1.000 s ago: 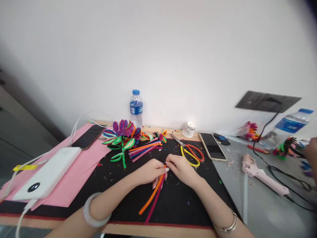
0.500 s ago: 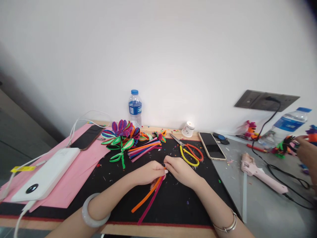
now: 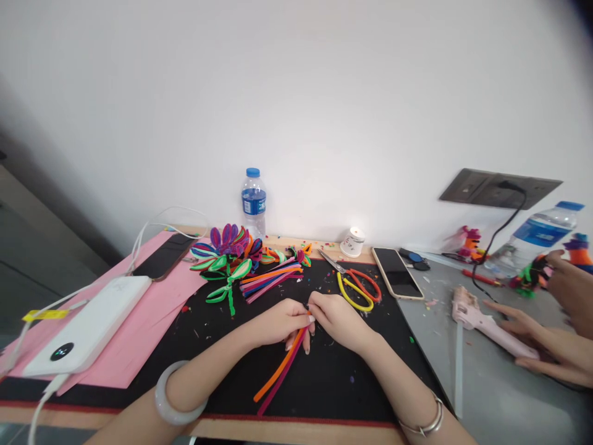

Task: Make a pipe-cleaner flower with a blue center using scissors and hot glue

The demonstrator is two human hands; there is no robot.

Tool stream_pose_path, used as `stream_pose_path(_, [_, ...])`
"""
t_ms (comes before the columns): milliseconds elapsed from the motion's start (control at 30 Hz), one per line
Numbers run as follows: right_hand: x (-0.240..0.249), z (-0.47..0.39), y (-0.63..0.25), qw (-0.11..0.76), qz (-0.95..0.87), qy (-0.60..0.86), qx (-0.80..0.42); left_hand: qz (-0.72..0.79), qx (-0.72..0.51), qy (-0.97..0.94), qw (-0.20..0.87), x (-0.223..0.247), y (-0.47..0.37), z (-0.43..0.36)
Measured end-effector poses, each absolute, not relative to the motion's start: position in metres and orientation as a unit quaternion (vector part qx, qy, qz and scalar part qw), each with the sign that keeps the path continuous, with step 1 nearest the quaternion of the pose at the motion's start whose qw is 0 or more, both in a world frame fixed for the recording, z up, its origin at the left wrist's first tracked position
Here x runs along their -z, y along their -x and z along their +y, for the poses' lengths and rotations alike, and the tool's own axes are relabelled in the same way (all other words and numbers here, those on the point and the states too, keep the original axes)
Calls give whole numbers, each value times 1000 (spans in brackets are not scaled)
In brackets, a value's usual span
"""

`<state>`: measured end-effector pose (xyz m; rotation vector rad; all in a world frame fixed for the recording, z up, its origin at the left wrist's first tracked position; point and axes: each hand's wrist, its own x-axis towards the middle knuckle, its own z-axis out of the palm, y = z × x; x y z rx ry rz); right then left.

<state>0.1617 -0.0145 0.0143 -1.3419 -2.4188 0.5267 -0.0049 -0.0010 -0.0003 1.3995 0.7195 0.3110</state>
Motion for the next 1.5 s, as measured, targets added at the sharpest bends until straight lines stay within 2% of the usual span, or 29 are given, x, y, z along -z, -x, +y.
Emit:
stream_pose_path(333, [-15,-13,-160,206,-818,464,-270,311,-158,-640,685,5,7,0])
stream_pose_path(433, [-9,-13,-161,226,-780,468,-348,315,-160,-644,678,3,7,0])
stream_pose_path(600, [-3,-11,-161,255,-663,443,-547,318,-165,-651,669,-1,7,-1])
stream_pose_path(733, [-6,-11,-162,266,-628,404,-610,299,-169,-649,679,-1,7,-1])
stream_pose_path(900, [-10,-11,-164,277,-613,404,-620,294,-173,-647,682,0,7,-1])
stream_pose_path(1167, [-16,-13,-163,240,-669,445,-544,301,-161,-650,679,2,7,0])
stream_pose_path(1500, [-10,-12,-165,236,-665,446,-551,322,-161,-651,668,-2,6,-1])
